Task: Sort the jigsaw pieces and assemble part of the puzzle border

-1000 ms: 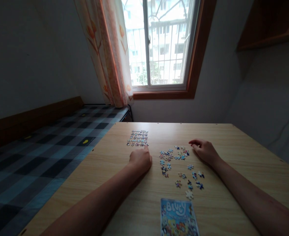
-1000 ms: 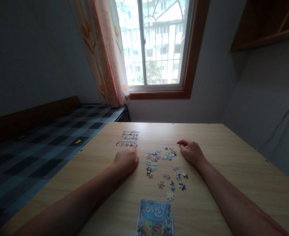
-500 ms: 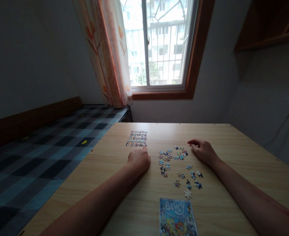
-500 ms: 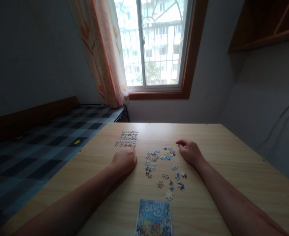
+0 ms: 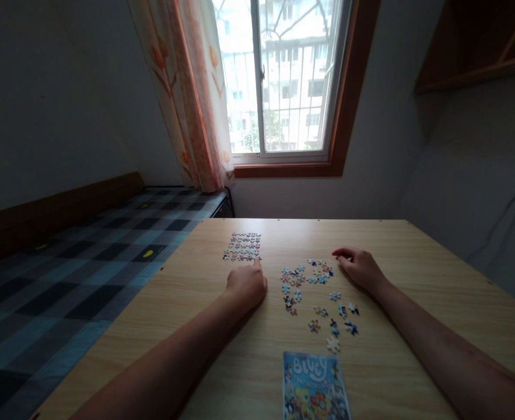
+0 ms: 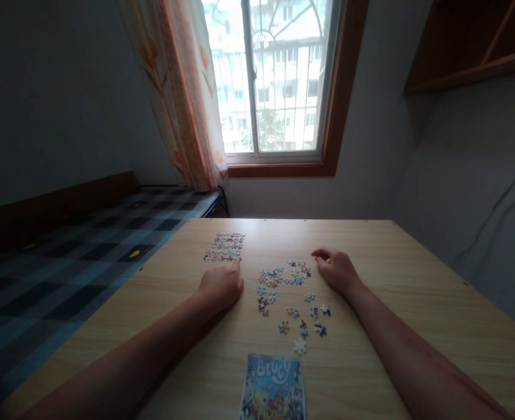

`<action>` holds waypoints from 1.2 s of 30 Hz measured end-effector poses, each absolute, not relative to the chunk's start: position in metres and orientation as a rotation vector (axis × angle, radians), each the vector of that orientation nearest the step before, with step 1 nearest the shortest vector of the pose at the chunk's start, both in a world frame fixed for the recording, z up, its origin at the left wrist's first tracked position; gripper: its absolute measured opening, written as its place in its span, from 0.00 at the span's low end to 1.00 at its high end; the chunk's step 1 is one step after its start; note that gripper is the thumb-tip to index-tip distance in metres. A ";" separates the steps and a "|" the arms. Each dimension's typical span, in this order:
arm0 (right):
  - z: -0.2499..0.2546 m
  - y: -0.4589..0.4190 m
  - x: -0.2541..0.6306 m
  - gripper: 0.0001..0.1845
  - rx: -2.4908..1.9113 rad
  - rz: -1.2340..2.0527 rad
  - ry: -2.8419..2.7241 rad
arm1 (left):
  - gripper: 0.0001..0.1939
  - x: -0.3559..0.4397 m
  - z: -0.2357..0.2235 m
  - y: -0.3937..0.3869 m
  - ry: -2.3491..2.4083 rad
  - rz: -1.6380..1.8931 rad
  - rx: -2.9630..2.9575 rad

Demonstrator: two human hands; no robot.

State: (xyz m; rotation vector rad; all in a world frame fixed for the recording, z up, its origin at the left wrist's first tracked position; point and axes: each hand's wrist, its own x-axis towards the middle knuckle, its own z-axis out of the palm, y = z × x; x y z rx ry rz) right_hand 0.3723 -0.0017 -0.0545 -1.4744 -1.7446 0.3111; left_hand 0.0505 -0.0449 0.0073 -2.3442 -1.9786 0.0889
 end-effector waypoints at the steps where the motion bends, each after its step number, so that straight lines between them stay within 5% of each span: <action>1: -0.054 -0.002 0.372 0.16 -1.471 0.304 -1.746 | 0.28 0.051 0.008 -0.045 -1.977 0.086 -2.344; 16: -0.048 -0.007 0.355 0.18 -1.212 0.212 -1.990 | 0.18 0.057 0.004 -0.051 -1.666 -0.240 -2.580; 36: -0.044 -0.018 0.329 0.32 -1.261 0.371 -2.406 | 0.20 0.060 -0.002 -0.049 -1.587 -0.323 -2.696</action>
